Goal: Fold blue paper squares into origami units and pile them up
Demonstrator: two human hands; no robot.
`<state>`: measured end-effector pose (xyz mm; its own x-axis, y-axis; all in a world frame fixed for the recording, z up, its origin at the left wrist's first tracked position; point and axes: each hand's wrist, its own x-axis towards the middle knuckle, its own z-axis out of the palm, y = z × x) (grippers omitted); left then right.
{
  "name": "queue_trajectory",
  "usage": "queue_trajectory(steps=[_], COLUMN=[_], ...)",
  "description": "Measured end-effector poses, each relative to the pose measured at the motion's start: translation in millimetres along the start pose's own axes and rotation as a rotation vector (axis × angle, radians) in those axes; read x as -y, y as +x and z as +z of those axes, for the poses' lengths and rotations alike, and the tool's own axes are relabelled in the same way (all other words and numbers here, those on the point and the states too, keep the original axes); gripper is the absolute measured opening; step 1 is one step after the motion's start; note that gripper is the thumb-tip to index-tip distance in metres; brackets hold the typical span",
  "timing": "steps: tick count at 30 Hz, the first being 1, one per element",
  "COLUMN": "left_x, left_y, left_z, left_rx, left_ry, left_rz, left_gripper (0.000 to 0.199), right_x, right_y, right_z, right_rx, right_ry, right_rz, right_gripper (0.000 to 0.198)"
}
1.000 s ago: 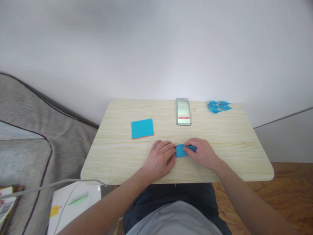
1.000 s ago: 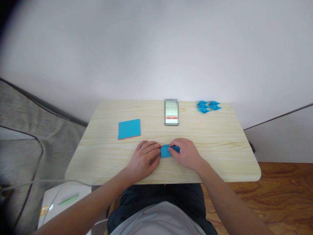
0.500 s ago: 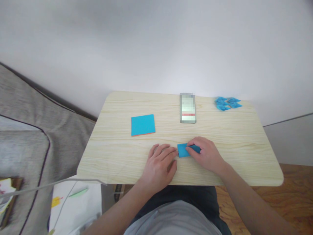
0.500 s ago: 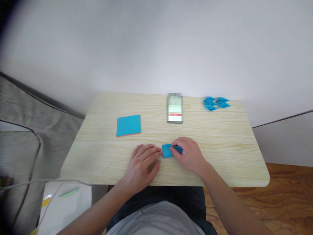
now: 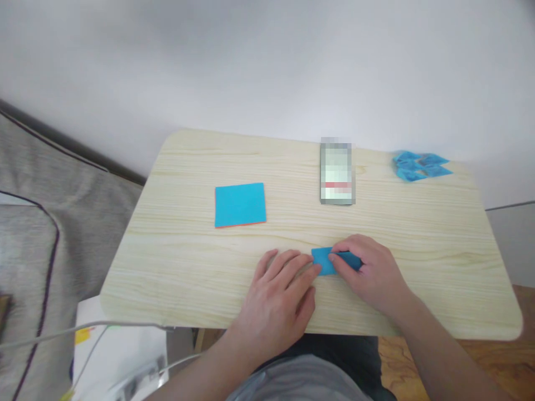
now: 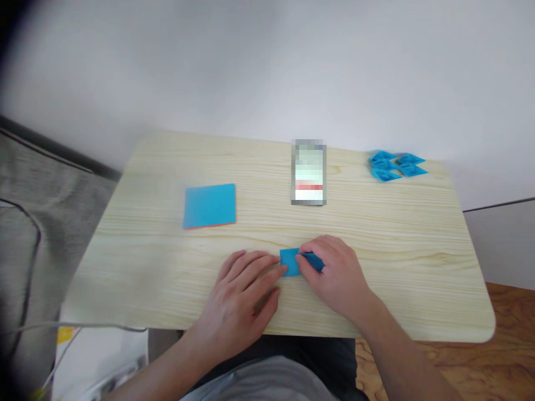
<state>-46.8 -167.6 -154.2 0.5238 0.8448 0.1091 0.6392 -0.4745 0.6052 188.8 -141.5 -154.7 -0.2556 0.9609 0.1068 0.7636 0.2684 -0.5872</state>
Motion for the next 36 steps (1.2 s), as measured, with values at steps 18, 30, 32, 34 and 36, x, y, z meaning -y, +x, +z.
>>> queue_trajectory(steps=[18,30,32,34,36], left_x=[5.0,5.8,5.8,5.7,5.6], left_y=[0.7,0.2,0.3,0.5,0.7], left_z=[-0.2,-0.1,-0.3,-0.7,-1.0], left_rx=[0.039,0.060,0.064,0.065,0.062], left_ry=[0.036,0.050,0.050,0.049,0.048], left_rz=[0.015,0.019,0.018,0.015,0.013], left_gripper=[0.048,0.049,0.049,0.048,0.047], right_x=[0.5,0.1,0.4,0.9,1.3], right_y=[0.9,1.8,2.6,3.4,3.9], right_z=[2.0,-0.1,-0.6,-1.2,-1.8], right_rx=[0.016,0.027,0.037,0.055,0.064], right_ry=[-0.011,-0.026,-0.026,-0.022,-0.021], right_rz=[0.050,0.052,0.054,0.061,0.062], right_gripper=[0.004,0.005,0.006,0.007,0.007])
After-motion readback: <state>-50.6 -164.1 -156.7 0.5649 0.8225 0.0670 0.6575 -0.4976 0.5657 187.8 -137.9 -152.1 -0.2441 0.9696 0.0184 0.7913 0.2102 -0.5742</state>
